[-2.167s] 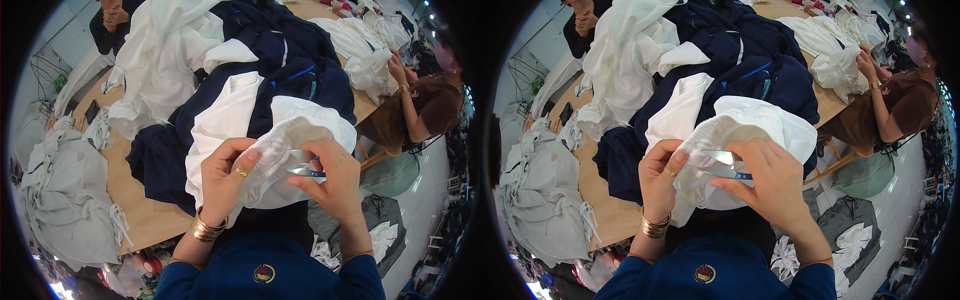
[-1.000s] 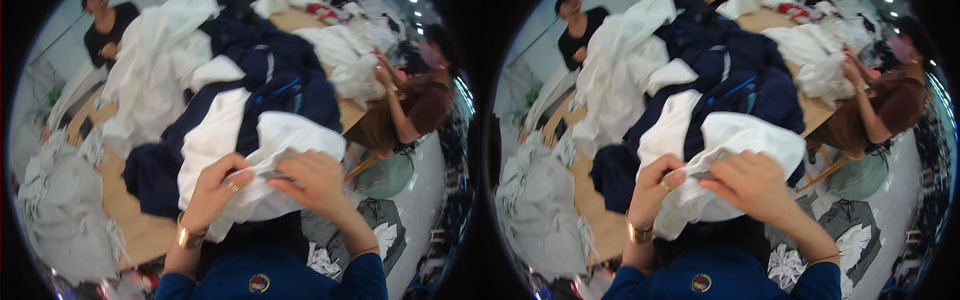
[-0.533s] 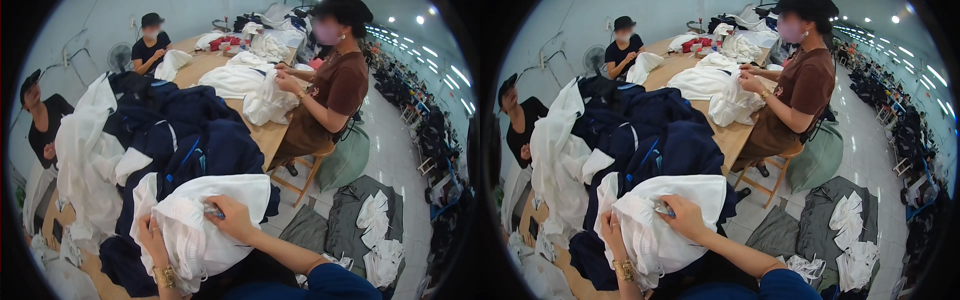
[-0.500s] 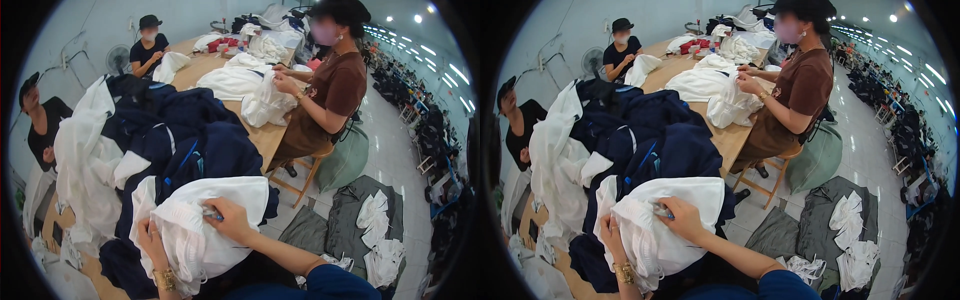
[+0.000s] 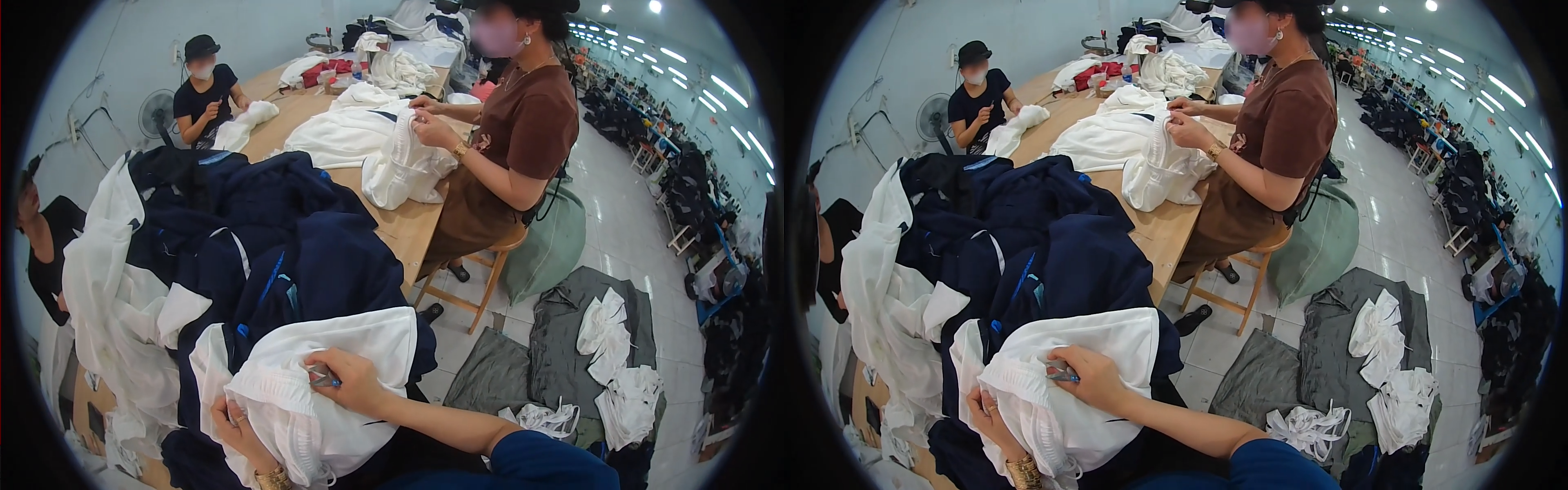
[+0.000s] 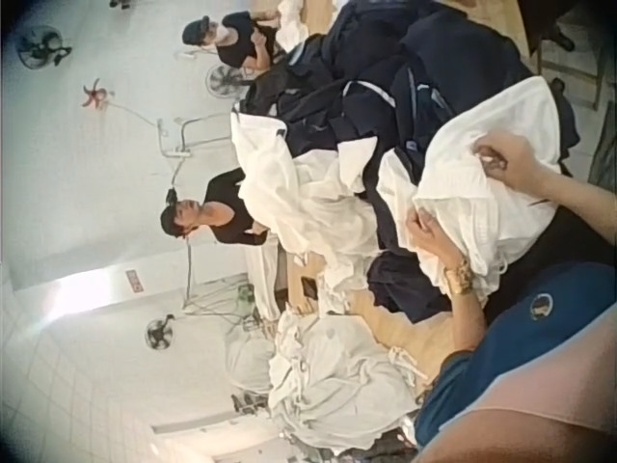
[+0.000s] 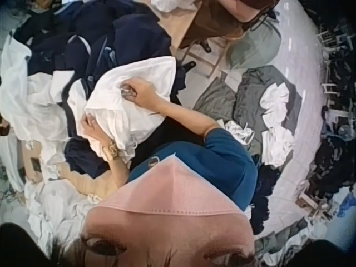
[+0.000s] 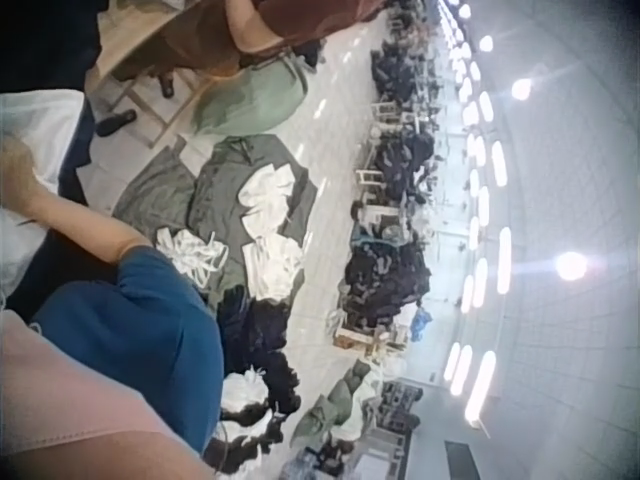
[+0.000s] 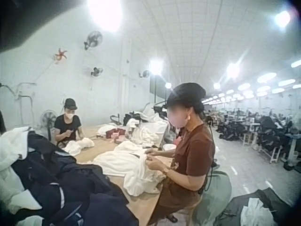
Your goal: Trimming loose threads and excess fabric from manufactured shorts and jackets using hand clippers.
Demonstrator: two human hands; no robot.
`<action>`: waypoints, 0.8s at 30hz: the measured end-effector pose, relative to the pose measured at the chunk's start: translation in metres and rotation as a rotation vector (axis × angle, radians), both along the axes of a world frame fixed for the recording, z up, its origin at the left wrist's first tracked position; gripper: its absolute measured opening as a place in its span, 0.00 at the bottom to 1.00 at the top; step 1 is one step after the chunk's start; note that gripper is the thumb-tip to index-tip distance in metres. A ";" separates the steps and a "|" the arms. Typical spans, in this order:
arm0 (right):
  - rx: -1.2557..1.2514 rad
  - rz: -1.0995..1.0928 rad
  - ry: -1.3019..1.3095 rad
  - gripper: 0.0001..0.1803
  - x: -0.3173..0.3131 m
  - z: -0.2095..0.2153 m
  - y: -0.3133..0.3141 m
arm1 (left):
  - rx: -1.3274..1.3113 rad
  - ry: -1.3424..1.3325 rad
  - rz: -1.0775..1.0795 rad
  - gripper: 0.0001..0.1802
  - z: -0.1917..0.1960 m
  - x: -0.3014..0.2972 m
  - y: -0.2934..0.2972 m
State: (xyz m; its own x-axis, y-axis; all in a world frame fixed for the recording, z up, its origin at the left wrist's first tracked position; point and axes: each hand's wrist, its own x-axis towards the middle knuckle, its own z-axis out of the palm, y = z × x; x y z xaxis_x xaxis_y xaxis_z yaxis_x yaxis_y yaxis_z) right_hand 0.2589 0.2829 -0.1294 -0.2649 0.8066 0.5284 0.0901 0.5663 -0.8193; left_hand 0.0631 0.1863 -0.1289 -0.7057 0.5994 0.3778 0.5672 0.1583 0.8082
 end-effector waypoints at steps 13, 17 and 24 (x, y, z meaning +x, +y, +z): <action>-0.004 -0.024 0.038 0.18 -0.002 -0.007 0.001 | 0.119 -0.213 -0.108 0.11 0.000 -0.003 -0.001; -0.209 0.089 -0.019 0.15 0.014 0.004 0.003 | 0.252 -0.429 -0.090 0.08 0.023 -0.043 -0.025; 0.036 -0.077 -0.192 0.20 0.076 0.004 0.006 | 0.622 -0.529 -0.168 0.25 0.111 -0.167 -0.097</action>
